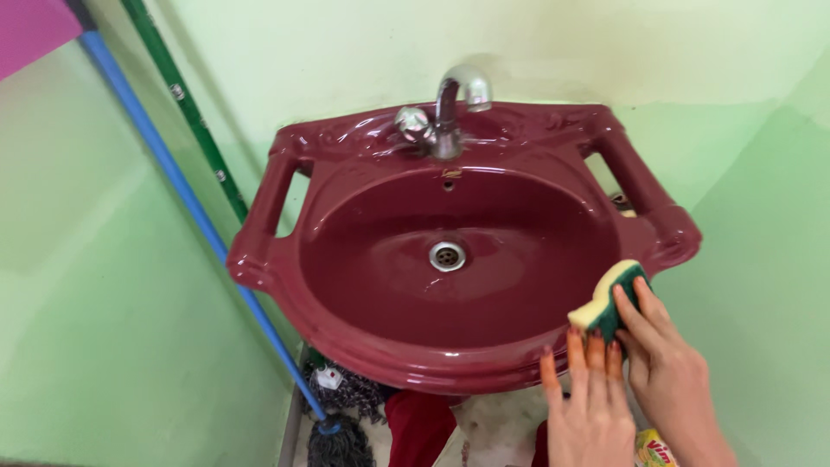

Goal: The person scrubs a maroon bathroom sink with a green and yellow sponge, rinsing the sponge under running water and wiping the basin, faucet, and surrounding surfaces. The person then uses a patterned cloth to wipe the sink dry.

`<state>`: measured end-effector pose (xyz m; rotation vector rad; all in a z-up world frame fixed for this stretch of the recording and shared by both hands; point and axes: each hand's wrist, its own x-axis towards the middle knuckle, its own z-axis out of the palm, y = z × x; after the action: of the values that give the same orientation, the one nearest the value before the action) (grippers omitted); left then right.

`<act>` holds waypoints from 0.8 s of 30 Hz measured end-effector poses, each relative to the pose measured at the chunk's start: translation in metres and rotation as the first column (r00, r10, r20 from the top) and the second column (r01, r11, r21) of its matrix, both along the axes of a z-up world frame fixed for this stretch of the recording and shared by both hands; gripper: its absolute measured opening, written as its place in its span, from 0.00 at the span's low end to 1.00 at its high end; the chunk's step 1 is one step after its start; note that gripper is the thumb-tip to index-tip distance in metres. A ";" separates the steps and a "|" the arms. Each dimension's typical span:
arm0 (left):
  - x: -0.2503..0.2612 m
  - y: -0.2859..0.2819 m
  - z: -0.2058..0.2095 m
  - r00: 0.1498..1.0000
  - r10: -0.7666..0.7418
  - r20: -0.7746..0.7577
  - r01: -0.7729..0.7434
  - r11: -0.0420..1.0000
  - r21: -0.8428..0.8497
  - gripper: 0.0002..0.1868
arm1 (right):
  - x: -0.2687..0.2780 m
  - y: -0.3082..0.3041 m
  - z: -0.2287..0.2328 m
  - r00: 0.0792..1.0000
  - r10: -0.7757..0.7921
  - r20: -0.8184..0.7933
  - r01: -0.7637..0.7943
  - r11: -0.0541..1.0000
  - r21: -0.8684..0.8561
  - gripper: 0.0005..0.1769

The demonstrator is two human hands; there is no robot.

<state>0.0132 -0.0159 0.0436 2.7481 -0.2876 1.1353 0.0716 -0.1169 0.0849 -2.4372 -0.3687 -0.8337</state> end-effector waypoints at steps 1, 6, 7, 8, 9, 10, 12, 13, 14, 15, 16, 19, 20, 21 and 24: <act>0.004 -0.004 0.013 0.997 -0.017 -0.080 0.021 0.999 0.043 0.27 | 0.010 -0.010 -0.001 1.000 0.019 -0.018 -0.019 1.000 0.012 0.30; 0.040 -0.014 0.075 0.941 -0.044 -0.334 0.100 0.983 0.152 0.38 | 0.064 -0.051 -0.006 0.999 0.007 -0.043 -0.014 0.987 -0.160 0.29; 0.046 -0.015 0.085 0.925 -0.026 -0.379 0.108 0.975 0.196 0.39 | 0.074 -0.058 -0.005 0.999 0.014 -0.033 -0.020 0.979 -0.204 0.29; 0.053 -0.017 0.094 0.908 -0.036 -0.418 0.123 0.975 0.184 0.40 | 0.083 -0.065 -0.004 0.998 0.012 -0.069 -0.026 0.977 -0.213 0.29; 0.060 -0.019 0.101 0.889 -0.046 -0.456 0.138 0.976 0.171 0.41 | 0.090 -0.070 -0.002 0.994 0.009 -0.105 -0.032 0.975 -0.221 0.28; 0.067 -0.021 0.107 0.868 -0.056 -0.493 0.152 0.976 0.157 0.42 | 0.098 -0.073 0.000 0.990 0.006 -0.141 -0.038 0.973 -0.228 0.27; 0.082 -0.021 0.115 0.831 -0.077 -0.550 0.156 0.983 0.099 0.42 | 0.111 -0.077 0.006 0.988 -0.015 -0.155 -0.035 0.947 -0.319 0.28; 0.088 -0.021 0.117 0.813 -0.089 -0.576 0.158 0.985 0.070 0.42 | 0.117 -0.079 0.010 0.987 -0.028 -0.160 -0.032 0.931 -0.364 0.28; 0.093 -0.020 0.116 0.812 -0.106 -0.574 0.156 0.987 0.038 0.42 | 0.122 -0.079 0.013 0.989 -0.012 -0.148 -0.045 0.927 -0.373 0.29; 0.100 -0.017 0.115 0.812 -0.124 -0.570 0.155 0.988 0.006 0.42 | 0.128 -0.076 0.016 0.991 0.005 -0.134 -0.056 0.922 -0.382 0.29; 0.106 -0.016 0.112 0.812 -0.141 -0.566 0.154 0.988 -0.026 0.42 | 0.134 -0.074 0.018 0.992 0.021 -0.121 -0.067 0.918 -0.392 0.30; 0.122 -0.014 0.098 0.823 -0.186 -0.537 0.156 0.983 -0.101 0.43 | 0.153 -0.068 0.026 0.992 -0.029 -0.124 -0.029 0.895 -0.445 0.29; 0.127 -0.014 0.093 0.838 -0.173 -0.518 0.146 0.985 -0.094 0.44 | 0.160 -0.064 0.028 0.989 -0.064 -0.137 -0.006 0.887 -0.461 0.28; 0.132 -0.014 0.089 0.853 -0.159 -0.497 0.133 0.987 -0.088 0.46 | 0.167 -0.058 0.031 0.984 -0.096 -0.147 0.015 0.879 -0.477 0.27; 0.136 -0.009 0.084 0.856 -0.191 -0.481 0.151 0.981 -0.121 0.47 | 0.166 -0.049 0.031 0.981 -0.149 -0.124 0.075 0.881 -0.467 0.23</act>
<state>0.1489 -0.0249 0.1280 2.7511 -0.3962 0.3677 0.2372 -0.1661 0.1163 -2.9718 -0.4059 -0.6475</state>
